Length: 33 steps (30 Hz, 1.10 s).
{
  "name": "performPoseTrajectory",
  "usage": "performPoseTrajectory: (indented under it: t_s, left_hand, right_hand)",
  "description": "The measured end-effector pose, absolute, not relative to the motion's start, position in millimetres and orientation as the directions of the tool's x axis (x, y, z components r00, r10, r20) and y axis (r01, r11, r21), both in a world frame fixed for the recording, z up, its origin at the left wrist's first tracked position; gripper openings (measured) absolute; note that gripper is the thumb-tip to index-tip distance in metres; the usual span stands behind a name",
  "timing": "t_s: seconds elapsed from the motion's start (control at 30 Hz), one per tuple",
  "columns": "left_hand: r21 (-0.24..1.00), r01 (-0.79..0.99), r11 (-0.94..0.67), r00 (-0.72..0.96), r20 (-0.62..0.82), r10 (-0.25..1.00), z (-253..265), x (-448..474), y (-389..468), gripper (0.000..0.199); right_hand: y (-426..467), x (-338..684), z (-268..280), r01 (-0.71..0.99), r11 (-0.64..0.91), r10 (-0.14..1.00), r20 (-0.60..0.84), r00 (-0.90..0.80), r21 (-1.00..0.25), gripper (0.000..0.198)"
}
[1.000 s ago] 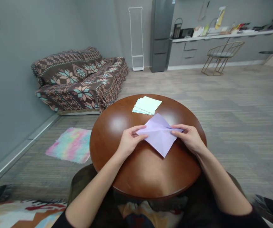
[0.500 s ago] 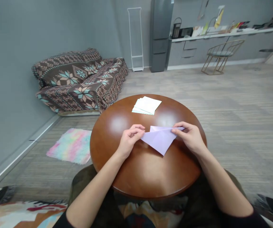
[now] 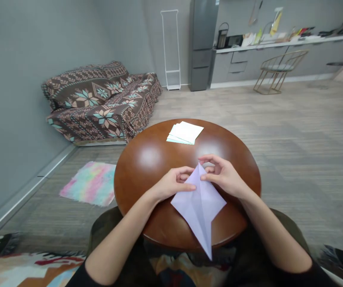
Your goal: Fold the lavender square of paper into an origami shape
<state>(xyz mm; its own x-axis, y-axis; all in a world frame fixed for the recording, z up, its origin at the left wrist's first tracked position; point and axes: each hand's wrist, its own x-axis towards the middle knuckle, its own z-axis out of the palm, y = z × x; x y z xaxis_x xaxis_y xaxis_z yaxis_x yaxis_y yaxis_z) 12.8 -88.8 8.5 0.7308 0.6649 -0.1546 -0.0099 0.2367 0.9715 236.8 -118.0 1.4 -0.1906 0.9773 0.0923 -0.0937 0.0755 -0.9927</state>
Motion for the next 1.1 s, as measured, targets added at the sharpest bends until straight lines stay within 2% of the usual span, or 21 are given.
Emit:
performPoseTrajectory:
  t_s: [0.13,0.23,0.33,0.43,0.5,0.57,0.63,0.73,0.83,0.97,1.03,1.1]
  left_hand:
    - [0.972,-0.111,0.208,0.589,-0.104,0.801,3.3,14.1,-84.5,0.052]
    - [0.980,-0.117,0.162,0.431,-0.097,0.897,-3.0,13.3,-79.8,0.057]
    - [0.996,0.075,0.050,0.309,-0.070,0.948,-9.6,12.0,-77.6,0.064]
    - [0.925,0.333,-0.182,0.250,0.099,0.963,-13.5,11.4,-79.5,0.067]
    - [0.770,0.500,-0.397,0.309,0.270,0.912,-14.2,11.6,-82.2,0.059]
    - [0.558,0.604,-0.570,0.454,0.347,0.821,-14.3,12.5,-85.1,0.044]
    - [0.392,0.630,-0.670,0.596,0.310,0.741,-14.4,14.3,-87.9,0.041]
    - [0.249,0.653,-0.716,0.682,0.218,0.698,-14.2,18.2,-91.8,0.050]
    - [0.204,0.677,-0.707,0.686,0.173,0.707,-11.6,21.1,-95.2,0.051]
    - [0.252,0.669,-0.699,0.671,0.199,0.714,-6.1,22.4,-100.5,0.038]
    - [0.257,0.667,-0.700,0.669,0.208,0.714,-5.4,23.0,-103.9,0.037]
    - [0.234,0.674,-0.701,0.672,0.198,0.713,-7.0,23.4,-107.0,0.044]
  right_hand:
    - [-117.4,242.7,-2.8,-0.097,-0.027,0.983,-0.008,-0.182,-0.995,0.058]
    - [-116.2,252.1,-6.8,-0.026,-0.116,0.984,-0.112,-0.139,-0.993,0.050]
    - [-111.9,259.1,-15.1,0.102,-0.110,0.993,-0.106,0.043,-0.989,0.041]
    - [-108.1,261.3,-23.2,0.318,-0.067,0.990,-0.024,0.136,-0.946,0.034]
    - [-107.7,260.3,-25.2,0.493,-0.031,0.983,0.061,0.171,-0.869,0.028]
    - [-108.9,258.3,-24.4,0.637,-0.008,0.971,0.145,0.188,-0.771,0.024]
    - [-111.1,256.7,-22.4,0.714,0.002,0.963,0.194,0.187,-0.700,0.023]
    - [-114.8,256.0,-19.9,0.752,-0.006,0.960,0.207,0.189,-0.660,0.022]
    - [-120.3,255.4,-18.7,0.719,0.003,0.956,0.214,0.202,-0.695,0.013]
    - [-133.0,249.3,-20.4,0.605,0.138,0.958,0.261,0.120,-0.784,0.009]
    - [-140.0,244.2,-23.2,0.610,0.209,0.947,0.313,0.067,-0.764,0.015]
    - [-145.5,239.2,-27.1,0.639,0.262,0.942,0.336,-0.005,-0.724,0.021]
